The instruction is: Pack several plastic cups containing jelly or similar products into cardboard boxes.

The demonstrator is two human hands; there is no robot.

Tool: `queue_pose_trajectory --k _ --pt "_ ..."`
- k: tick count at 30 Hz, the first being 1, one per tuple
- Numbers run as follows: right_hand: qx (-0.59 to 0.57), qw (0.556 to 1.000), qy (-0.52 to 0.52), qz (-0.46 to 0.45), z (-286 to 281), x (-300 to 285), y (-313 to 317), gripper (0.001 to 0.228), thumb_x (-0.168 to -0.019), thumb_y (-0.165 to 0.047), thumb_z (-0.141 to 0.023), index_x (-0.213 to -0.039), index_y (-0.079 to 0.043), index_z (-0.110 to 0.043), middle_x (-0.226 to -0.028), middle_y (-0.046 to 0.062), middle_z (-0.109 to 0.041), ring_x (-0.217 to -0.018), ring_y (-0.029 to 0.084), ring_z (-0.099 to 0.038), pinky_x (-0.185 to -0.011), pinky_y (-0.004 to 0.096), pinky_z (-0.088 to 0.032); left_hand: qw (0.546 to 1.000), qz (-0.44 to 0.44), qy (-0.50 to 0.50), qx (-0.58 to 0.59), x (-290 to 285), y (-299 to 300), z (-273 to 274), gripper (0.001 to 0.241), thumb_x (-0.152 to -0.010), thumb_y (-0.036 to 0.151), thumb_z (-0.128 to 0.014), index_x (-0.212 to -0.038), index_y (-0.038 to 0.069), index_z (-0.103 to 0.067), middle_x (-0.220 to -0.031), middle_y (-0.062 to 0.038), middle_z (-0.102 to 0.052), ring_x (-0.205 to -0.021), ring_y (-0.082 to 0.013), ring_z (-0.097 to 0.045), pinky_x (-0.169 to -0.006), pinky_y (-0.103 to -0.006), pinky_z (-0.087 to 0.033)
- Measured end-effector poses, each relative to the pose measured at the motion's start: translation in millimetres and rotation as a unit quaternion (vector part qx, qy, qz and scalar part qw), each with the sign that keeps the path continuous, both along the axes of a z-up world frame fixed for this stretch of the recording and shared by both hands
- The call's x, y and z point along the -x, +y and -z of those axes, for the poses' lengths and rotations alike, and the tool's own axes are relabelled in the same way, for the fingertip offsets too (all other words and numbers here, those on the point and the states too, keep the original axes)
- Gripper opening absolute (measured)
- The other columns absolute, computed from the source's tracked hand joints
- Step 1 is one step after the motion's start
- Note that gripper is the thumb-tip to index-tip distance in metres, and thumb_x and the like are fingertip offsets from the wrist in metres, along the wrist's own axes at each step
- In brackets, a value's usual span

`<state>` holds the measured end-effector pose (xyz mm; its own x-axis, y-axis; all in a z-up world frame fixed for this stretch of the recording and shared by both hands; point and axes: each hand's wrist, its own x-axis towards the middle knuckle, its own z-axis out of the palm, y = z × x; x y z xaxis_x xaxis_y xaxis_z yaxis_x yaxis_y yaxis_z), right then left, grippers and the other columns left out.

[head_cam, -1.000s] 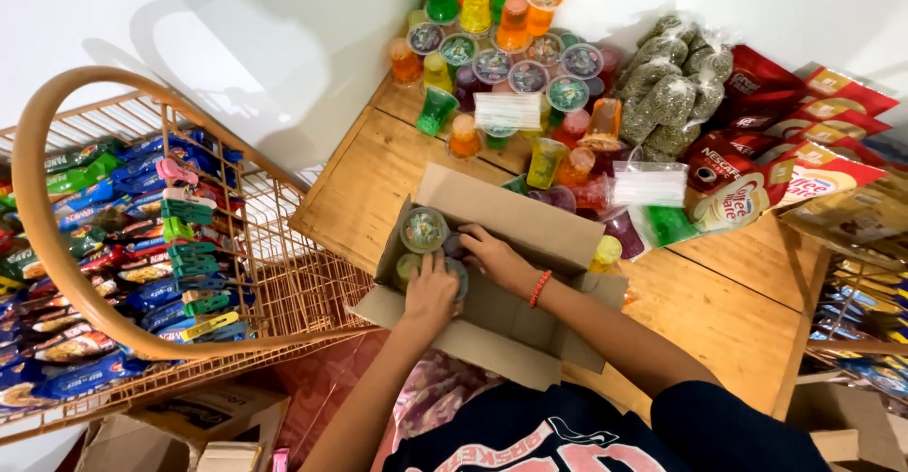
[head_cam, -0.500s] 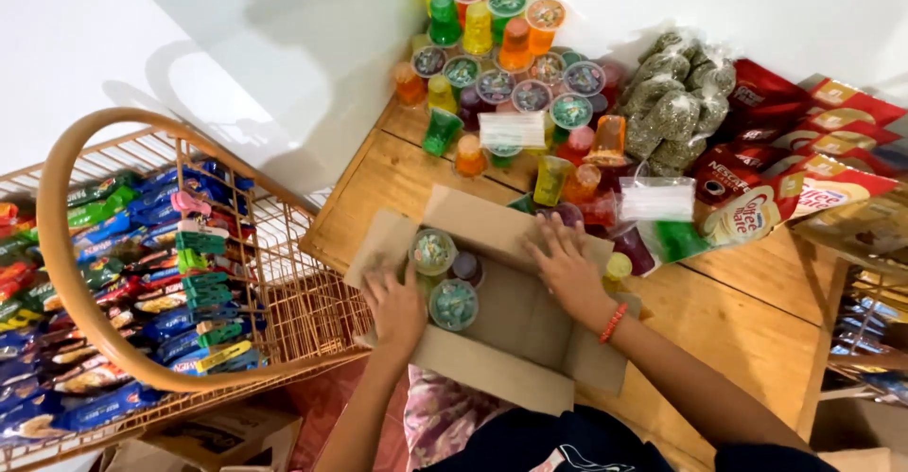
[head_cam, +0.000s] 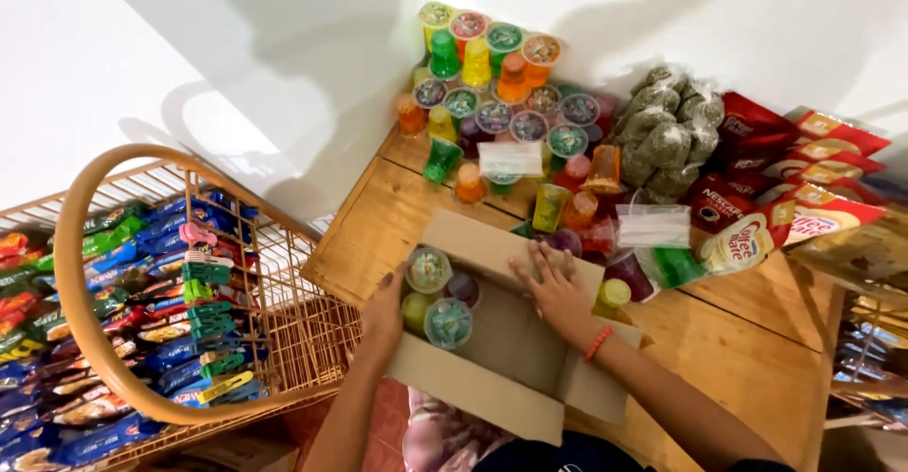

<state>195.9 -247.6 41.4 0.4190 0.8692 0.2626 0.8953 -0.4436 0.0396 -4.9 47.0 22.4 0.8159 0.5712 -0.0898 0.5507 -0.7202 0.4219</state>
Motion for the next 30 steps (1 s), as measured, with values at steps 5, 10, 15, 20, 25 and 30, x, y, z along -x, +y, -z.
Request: queue_pose_trajectory --k 5,10,15,20,25,30 --pt "0.062 0.997 0.039 0.023 -9 6 35 0.092 -0.081 -0.019 -0.073 -0.161 -0.024 -0.027 -0.168 0.017 -0.019 -0.156 0.033 -0.019 -0.123 0.061 -0.011 0.993 0.028 0.032 -0.112 -25 45 3 0.067 -0.092 -0.001 -0.049 -0.149 0.034 -0.047 -0.143 -0.017 -0.055 -0.126 -0.0375 -0.057 -0.104 -0.0470 -0.048" --pt "-0.039 0.998 0.038 -0.020 -8 20 55 0.085 -0.077 -0.005 -0.074 -0.154 -0.020 -0.040 -0.164 0.019 -0.028 -0.154 0.037 -0.024 -0.121 0.062 -0.018 0.973 0.044 0.002 -0.229 -31 18 -51 0.060 -0.076 -0.001 -0.059 -0.131 0.024 -0.063 -0.148 -0.015 -0.051 -0.133 -0.0376 -0.049 -0.111 -0.0476 -0.042" --pt "-0.053 0.945 0.254 -0.199 -18 48 85 0.066 -0.078 0.000 -0.072 -0.140 -0.016 -0.056 -0.156 0.015 -0.042 -0.129 0.040 -0.053 -0.106 0.048 -0.048 0.981 0.144 0.112 -0.064 -15 -12 -52 0.045 -0.086 -0.003 -0.058 -0.127 0.016 -0.064 -0.135 -0.014 -0.054 -0.127 -0.0385 -0.053 -0.101 -0.0480 -0.051" --pt "0.049 0.923 0.314 -0.216 -31 74 110 0.067 -0.074 -0.006 -0.079 -0.136 -0.018 -0.056 -0.159 0.019 -0.029 -0.113 0.047 -0.057 -0.092 0.053 -0.053 0.988 0.109 0.051 -0.094 -8 -8 -34 0.050 -0.086 -0.001 -0.059 -0.133 0.017 -0.058 -0.137 -0.018 -0.050 -0.123 -0.0440 -0.054 -0.097 -0.0488 -0.053" --pt "0.045 0.934 0.282 -0.213 -18 78 125 0.067 -0.072 -0.006 -0.081 -0.133 -0.019 -0.057 -0.161 0.022 -0.025 -0.114 0.051 -0.056 -0.089 0.054 -0.055 0.992 0.082 0.075 -0.064 -3 -5 -42 0.071 -0.074 -0.006 -0.060 -0.137 0.026 -0.055 -0.142 -0.016 -0.046 -0.123 -0.0438 -0.053 -0.095 -0.0502 -0.052" --pt "0.028 0.929 0.304 -0.210 -5 83 127 0.077 -0.064 0.000 -0.084 -0.134 -0.015 -0.054 -0.153 0.027 -0.028 -0.120 0.054 -0.050 -0.097 0.055 -0.051 0.996 0.050 0.023 -0.070 -1 9 16 0.055 -0.088 0.000 -0.057 -0.137 0.026 -0.057 -0.142 -0.019 -0.047 -0.121 -0.0424 -0.057 -0.093 -0.0507 -0.054"
